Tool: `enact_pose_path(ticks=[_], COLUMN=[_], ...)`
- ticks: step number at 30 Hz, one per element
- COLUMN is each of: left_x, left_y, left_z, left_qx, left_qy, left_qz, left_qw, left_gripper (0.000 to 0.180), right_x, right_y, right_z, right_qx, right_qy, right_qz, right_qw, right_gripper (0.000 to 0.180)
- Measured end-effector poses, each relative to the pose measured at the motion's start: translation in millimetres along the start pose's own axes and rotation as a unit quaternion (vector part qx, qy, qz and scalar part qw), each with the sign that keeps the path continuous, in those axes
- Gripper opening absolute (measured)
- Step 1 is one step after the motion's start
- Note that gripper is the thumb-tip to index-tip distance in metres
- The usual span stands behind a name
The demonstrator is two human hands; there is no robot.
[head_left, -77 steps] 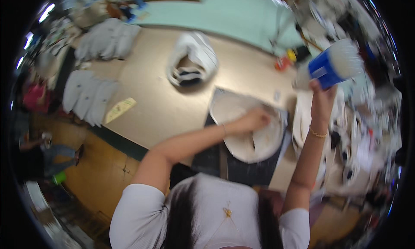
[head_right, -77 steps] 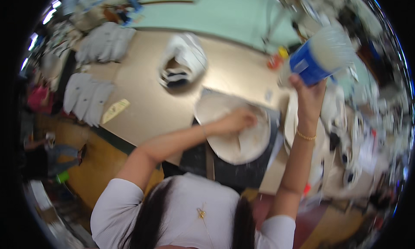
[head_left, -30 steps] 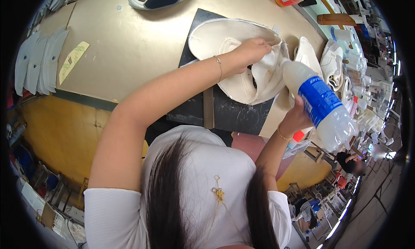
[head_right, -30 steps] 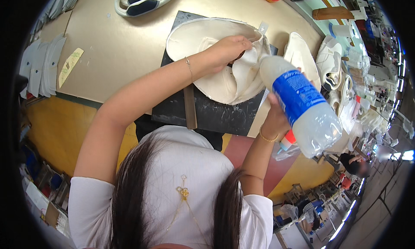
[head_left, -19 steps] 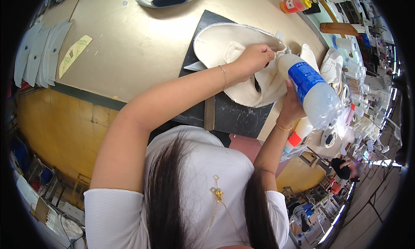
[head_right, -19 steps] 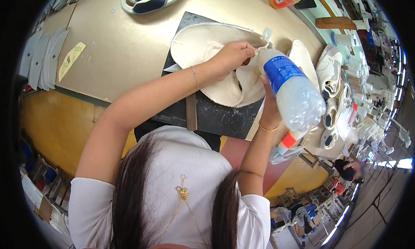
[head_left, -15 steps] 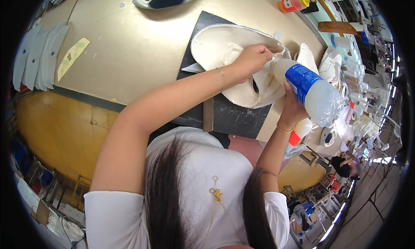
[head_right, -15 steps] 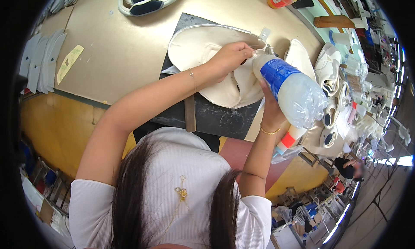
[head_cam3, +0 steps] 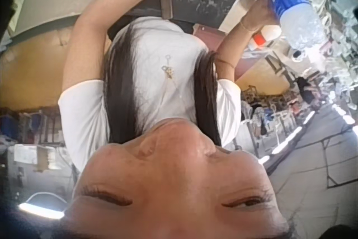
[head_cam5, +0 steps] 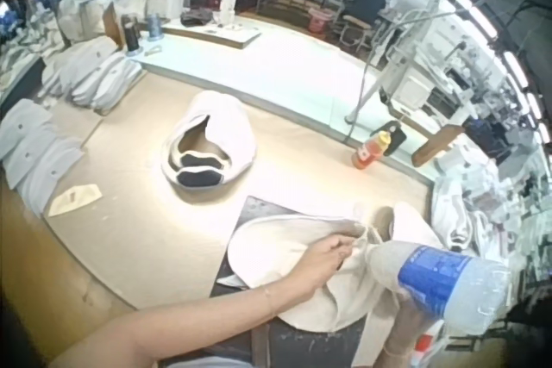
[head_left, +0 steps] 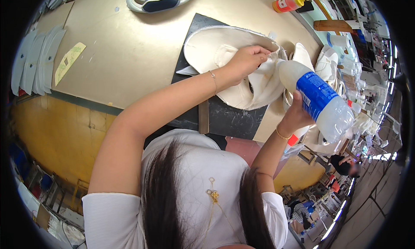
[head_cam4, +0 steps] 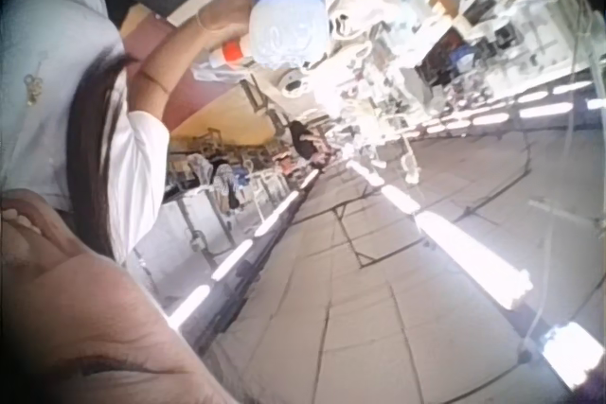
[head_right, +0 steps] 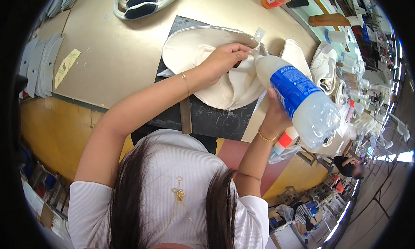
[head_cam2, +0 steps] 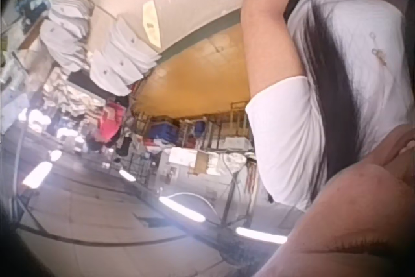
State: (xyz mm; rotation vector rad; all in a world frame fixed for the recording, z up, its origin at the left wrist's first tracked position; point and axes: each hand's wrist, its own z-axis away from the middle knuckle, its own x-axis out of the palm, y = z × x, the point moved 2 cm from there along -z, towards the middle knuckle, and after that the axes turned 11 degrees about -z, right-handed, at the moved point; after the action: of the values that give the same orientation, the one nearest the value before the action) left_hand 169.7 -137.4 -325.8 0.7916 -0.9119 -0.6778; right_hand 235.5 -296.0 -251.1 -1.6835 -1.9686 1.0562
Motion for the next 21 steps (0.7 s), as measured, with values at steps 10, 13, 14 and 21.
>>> enact_pose_path(ticks=[10, 13, 14, 21], left_x=[0, 0, 0, -1], left_y=[-1, -5, -5, -4], left_z=[3, 0, -1, 2], left_qx=[0.01, 0.014, 0.015, 0.019], left_qy=[-0.015, -0.016, -0.017, -0.008], left_qz=[-0.009, 0.008, 0.016, -0.016], left_qw=[1.0, 1.0, 1.0, 1.0], left_gripper=[0.027, 0.027, 0.027, 0.026], right_x=[29, 24, 22, 23], right_y=[-1, -8, -7, 3], right_z=[-12, -16, -15, -2], right_qx=[-0.021, -0.014, 0.001, 0.008], right_qy=[-0.03, -0.095, -0.077, -0.013], right_qz=[0.022, 0.116, 0.082, 0.009], right_qw=[0.999, 0.989, 0.994, 1.0], right_gripper=[0.082, 0.08, 0.08, 0.079])
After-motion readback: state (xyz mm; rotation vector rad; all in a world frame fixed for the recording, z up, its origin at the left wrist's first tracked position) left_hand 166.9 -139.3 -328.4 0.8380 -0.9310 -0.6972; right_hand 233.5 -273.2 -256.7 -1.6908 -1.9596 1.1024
